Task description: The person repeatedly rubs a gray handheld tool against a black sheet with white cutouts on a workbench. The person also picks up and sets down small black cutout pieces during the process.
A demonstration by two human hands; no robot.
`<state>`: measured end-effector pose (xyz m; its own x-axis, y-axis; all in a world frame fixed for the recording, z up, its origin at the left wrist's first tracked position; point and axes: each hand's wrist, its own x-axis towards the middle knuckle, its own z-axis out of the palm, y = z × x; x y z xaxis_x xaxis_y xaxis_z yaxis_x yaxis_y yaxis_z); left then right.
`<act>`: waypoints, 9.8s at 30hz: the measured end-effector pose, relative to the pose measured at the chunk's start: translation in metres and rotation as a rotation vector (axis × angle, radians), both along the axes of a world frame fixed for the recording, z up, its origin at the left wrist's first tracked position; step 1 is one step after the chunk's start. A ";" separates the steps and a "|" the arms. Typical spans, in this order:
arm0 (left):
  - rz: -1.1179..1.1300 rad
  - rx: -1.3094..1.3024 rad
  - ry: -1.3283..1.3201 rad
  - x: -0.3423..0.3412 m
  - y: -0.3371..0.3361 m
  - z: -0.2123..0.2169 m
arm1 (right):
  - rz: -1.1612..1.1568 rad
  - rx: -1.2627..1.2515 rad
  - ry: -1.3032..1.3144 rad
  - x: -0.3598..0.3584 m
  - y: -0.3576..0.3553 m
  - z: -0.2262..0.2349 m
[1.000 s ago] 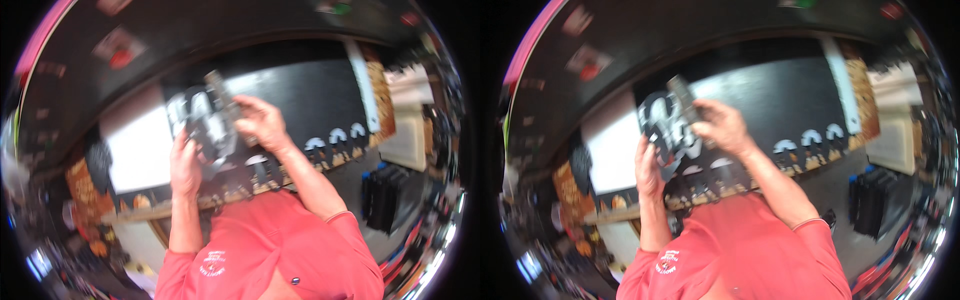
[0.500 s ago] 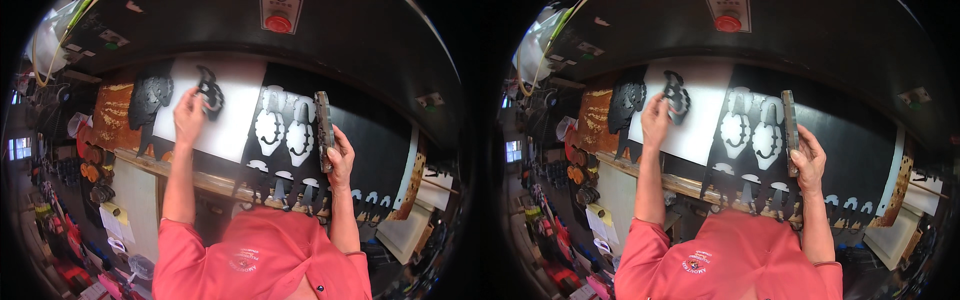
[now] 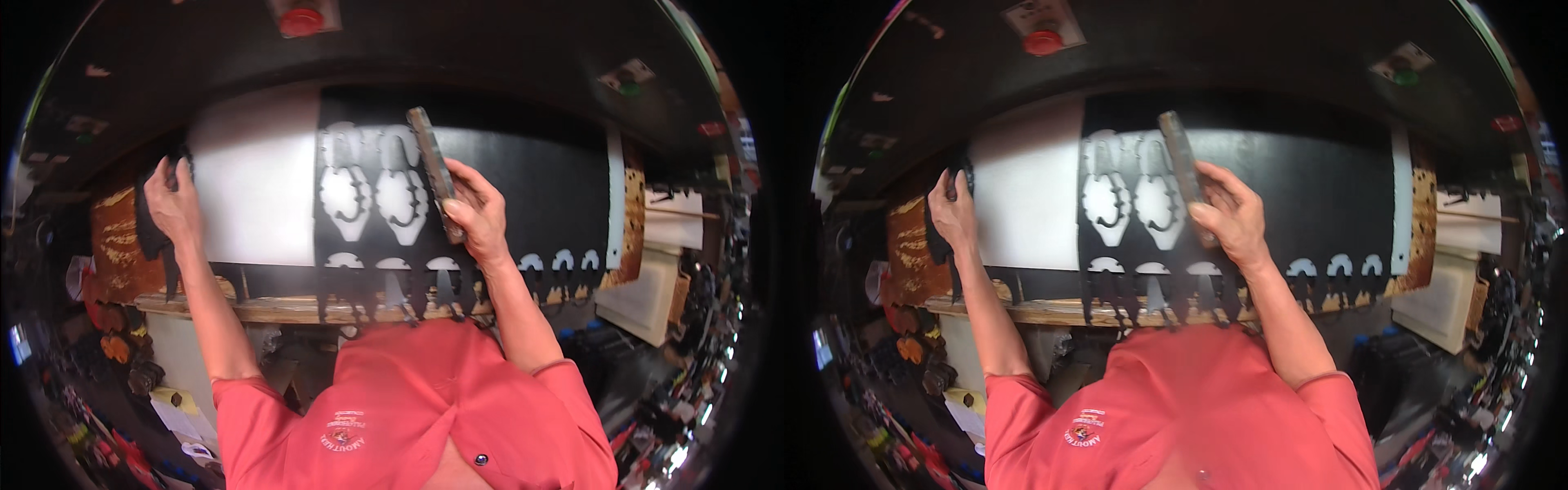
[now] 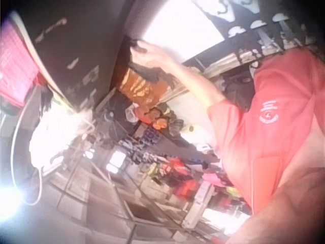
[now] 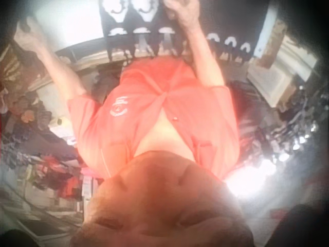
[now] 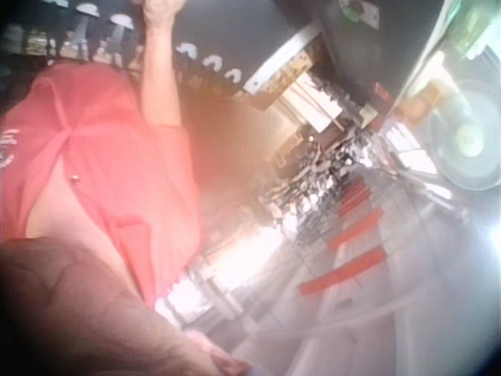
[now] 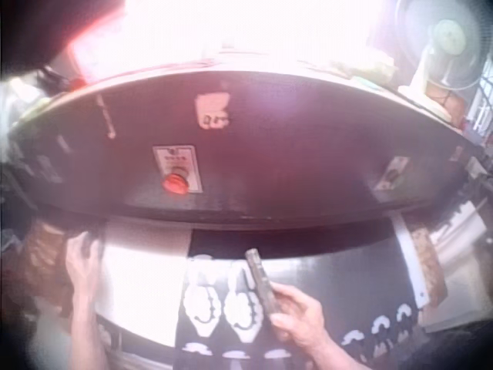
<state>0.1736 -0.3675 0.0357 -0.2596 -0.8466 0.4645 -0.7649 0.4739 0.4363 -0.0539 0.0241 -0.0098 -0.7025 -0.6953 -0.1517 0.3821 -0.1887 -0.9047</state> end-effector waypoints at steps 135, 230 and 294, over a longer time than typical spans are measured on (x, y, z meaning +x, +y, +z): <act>-0.759 1.277 0.400 -0.104 0.322 -0.032 | -0.039 0.010 -0.123 -0.009 0.059 0.015; -1.120 0.008 0.097 -0.020 0.346 -0.067 | -0.399 0.458 1.225 0.001 0.075 -0.017; -1.178 0.241 0.215 -0.122 0.288 -0.045 | -0.235 0.452 0.764 -0.002 0.093 -0.007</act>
